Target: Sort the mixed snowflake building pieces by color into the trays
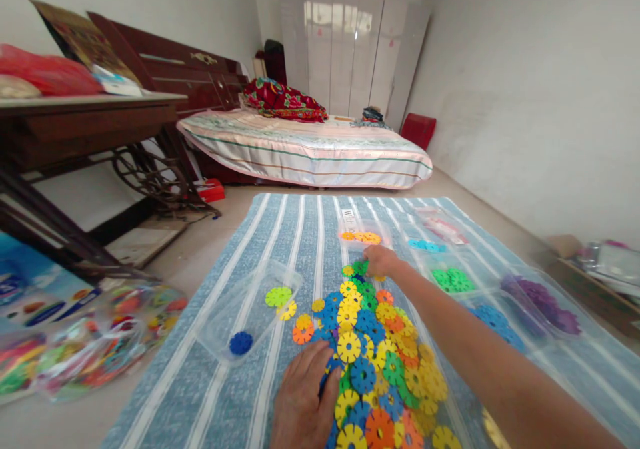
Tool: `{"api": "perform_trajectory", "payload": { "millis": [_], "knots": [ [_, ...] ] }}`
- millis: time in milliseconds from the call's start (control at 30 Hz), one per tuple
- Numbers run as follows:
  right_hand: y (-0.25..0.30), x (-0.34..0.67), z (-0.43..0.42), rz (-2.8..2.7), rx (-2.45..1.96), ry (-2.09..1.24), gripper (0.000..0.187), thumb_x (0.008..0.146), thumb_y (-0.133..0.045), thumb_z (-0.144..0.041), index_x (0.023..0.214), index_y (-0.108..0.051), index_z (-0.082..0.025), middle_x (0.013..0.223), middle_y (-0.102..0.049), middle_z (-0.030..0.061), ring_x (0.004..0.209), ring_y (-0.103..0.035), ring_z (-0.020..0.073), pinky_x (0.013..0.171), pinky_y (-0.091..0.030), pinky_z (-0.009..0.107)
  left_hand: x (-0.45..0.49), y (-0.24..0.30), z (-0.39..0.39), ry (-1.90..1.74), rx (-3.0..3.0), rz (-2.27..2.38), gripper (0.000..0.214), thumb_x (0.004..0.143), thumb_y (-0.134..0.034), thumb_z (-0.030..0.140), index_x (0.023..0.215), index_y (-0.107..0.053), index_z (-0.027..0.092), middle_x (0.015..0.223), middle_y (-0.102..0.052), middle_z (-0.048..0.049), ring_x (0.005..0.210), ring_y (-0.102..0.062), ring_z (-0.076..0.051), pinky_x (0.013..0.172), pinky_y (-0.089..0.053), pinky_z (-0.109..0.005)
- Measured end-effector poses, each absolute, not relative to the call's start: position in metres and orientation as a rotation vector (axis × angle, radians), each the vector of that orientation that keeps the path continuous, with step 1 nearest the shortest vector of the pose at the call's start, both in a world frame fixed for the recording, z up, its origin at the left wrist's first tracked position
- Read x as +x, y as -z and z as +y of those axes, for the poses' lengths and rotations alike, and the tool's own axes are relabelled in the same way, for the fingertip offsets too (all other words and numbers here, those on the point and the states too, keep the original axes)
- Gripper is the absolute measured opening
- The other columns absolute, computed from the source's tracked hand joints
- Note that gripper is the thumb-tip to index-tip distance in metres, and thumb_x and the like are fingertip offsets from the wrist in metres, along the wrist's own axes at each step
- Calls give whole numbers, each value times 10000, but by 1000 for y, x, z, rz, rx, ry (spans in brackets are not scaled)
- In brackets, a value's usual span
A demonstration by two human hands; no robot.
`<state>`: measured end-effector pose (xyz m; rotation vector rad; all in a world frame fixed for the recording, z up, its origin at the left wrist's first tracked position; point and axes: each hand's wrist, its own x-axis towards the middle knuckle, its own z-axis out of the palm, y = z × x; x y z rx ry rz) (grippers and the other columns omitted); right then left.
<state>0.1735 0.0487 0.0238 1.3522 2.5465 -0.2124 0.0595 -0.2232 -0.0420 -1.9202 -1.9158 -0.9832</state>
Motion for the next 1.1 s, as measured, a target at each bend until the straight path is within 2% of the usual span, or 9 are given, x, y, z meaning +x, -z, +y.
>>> {"api": "perform_trajectory", "payload": {
  "millis": [167,333,500,700,867,1000,1100],
  "knots": [
    [-27,175,50,2522,1342,174,463,585,-733,-369,978,-678,-132,974,-684,119,867,-631,253,616,-460,262,59,43,-223,983,-1922,-1929,243,832,-493,355,999,-612,225,982,-698,-61,910,-657,-195,794,-557,-326],
    [-29,175,47,2676,1117,180,295,624,-698,-301,895,-683,-185,937,-682,40,842,-614,194,614,-417,220,59,44,-223,982,-1924,-1908,250,827,-503,348,1016,-603,219,995,-696,-54,922,-652,-198,790,-561,-331],
    [-27,164,45,2771,1009,179,274,613,-689,-270,881,-674,-212,980,-668,27,902,-593,199,639,-397,222,56,46,-223,1019,-1934,-1902,254,814,-527,357,1018,-601,225,1000,-693,-51,913,-655,-202,779,-563,-330],
    [-33,168,36,2798,1138,167,258,665,-624,-246,919,-654,-219,984,-666,42,931,-589,211,660,-402,237,52,50,-218,1009,-1948,-1868,259,813,-527,374,1014,-602,228,992,-695,-48,903,-658,-202,779,-562,-321],
    [-51,201,25,2803,1262,205,369,669,-632,-261,1035,-622,-222,996,-667,27,904,-599,178,673,-410,214,54,49,-219,1009,-1936,-1873,255,825,-504,372,1004,-610,224,985,-697,-49,899,-660,-199,780,-560,-323],
    [-77,263,32,2738,1394,176,271,652,-649,-243,917,-674,-190,925,-680,44,843,-611,184,683,-415,230,57,46,-220,994,-1929,-1898,252,826,-499,366,1000,-616,225,994,-696,-46,910,-657,-195,783,-558,-323],
    [-88,310,42,2515,1594,42,317,626,-677,-257,935,-684,-187,933,-680,68,851,-617,216,683,-422,262,57,45,-220,987,-1923,-1889,244,830,-494,353,995,-613,219,986,-696,-45,909,-656,-191,784,-557,-321]
  ]
}}
